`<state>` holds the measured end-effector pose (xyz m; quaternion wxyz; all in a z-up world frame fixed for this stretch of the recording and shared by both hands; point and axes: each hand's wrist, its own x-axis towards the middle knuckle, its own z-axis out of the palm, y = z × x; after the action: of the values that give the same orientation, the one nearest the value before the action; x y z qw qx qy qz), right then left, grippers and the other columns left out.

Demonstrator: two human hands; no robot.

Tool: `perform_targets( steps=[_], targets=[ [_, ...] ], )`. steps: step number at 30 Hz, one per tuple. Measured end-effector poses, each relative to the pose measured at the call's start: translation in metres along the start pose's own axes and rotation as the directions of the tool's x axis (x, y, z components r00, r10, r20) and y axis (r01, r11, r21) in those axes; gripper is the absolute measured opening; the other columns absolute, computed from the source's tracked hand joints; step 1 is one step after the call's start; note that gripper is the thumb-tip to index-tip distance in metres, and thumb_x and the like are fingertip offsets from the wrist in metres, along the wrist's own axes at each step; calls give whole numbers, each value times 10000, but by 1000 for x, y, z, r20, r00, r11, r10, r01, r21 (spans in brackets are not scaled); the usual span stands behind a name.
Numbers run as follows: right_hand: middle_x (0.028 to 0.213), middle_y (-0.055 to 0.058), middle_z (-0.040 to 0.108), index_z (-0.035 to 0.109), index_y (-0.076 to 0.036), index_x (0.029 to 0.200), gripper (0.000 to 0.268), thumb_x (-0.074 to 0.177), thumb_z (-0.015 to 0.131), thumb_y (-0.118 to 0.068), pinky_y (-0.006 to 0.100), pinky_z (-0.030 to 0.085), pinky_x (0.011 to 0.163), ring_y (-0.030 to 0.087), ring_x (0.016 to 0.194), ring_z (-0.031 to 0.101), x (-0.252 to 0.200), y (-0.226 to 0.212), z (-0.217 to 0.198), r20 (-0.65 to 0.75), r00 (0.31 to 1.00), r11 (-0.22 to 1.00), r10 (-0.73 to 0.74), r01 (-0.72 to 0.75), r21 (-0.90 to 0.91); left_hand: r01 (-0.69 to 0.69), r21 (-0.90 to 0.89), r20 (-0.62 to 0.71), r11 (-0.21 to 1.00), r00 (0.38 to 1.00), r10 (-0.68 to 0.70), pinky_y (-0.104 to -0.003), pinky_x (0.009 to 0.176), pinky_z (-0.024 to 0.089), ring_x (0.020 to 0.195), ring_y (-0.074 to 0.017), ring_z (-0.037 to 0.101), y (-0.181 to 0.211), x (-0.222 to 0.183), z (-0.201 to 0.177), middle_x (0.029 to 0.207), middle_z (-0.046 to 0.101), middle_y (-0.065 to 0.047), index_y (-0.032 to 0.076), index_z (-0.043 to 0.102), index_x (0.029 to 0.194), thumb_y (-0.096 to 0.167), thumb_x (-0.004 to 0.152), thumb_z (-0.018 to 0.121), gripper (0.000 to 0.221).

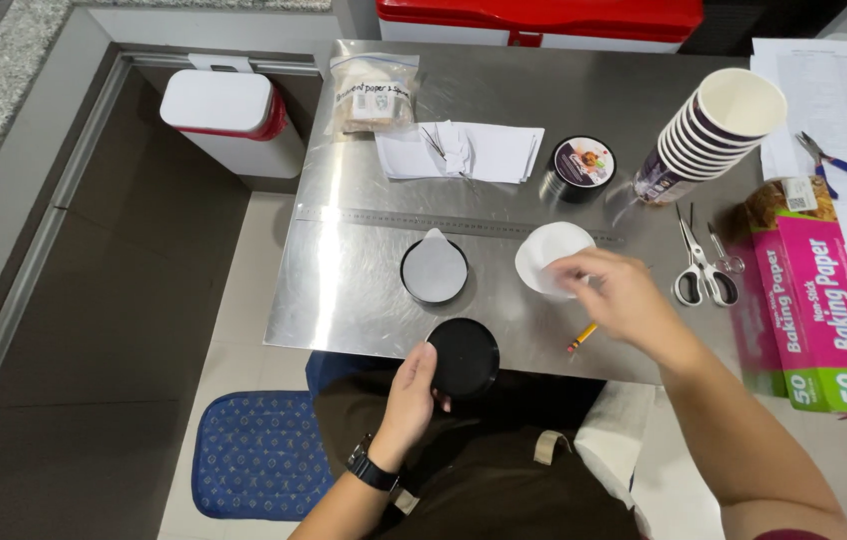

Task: Applying paper liners to container lids at a prep station

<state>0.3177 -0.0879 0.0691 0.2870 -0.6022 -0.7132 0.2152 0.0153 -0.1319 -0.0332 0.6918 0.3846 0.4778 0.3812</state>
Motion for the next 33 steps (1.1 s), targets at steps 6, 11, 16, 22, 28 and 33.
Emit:
perform_targets(
  steps=[6, 11, 16, 22, 28, 33],
  targets=[
    [943, 173, 803, 737, -136, 1216, 348, 869, 719, -155, 531, 578, 870, 406, 890, 774, 5, -105, -23, 502, 854, 980, -134, 39, 197, -37, 2, -20, 999, 999, 37, -322, 405, 552, 531, -244, 654, -43, 26, -7, 754, 618, -165, -14, 664, 1063, 328, 1107, 424, 420],
    [833, 103, 780, 680, -150, 1248, 396, 857, 741, -176, 486, 576, 814, 374, 849, 754, 25, -101, 17, 594, 800, 992, -80, 119, -27, -30, 197, 35, 980, 999, 24, -388, 620, 600, 755, -218, 688, -15, 6, 5, 919, 675, -163, -39, 688, 1149, 409, 1121, 368, 552],
    [793, 48, 739, 644, -160, 1203, 393, 838, 782, -204, 461, 567, 785, 325, 822, 730, 26, -93, 43, 510, 851, 962, -124, 229, -148, -186, 309, 78, 933, 982, 170, -387, 872, 515, 958, -131, 540, 15, -12, 11, 874, 635, -55, 19, 689, 983, 352, 1109, 441, 434],
    [943, 82, 691, 659, -165, 1200, 485, 771, 842, -297, 496, 589, 758, 348, 878, 726, 15, -79, 42, 316, 930, 970, -190, 227, -84, -368, 347, 41, 863, 925, 378, -388, 787, 568, 1005, -143, 644, 48, -15, 17, 986, 802, -150, 51, 773, 1100, 173, 929, 748, 212],
    [1060, 10, 707, 757, -168, 1046, 275, 795, 808, -68, 350, 614, 808, 252, 960, 744, -37, -61, 58, -72, 880, 874, -470, 475, 102, -729, 594, 212, 341, 551, 807, -310, 837, 583, 946, -210, 719, 63, -10, -7, 1059, 797, 48, 274, 841, 1041, 130, 895, 721, 237],
    [1038, 3, 735, 777, -159, 1021, 178, 860, 757, -85, 313, 611, 736, 204, 820, 750, -52, -45, 76, -279, 795, 831, -539, 557, -19, -834, 527, 237, 162, 327, 915, -410, 818, 628, 948, -313, 761, 77, -12, 5, 1019, 801, -35, 194, 834, 991, 31, 899, 704, 228]
  ],
)
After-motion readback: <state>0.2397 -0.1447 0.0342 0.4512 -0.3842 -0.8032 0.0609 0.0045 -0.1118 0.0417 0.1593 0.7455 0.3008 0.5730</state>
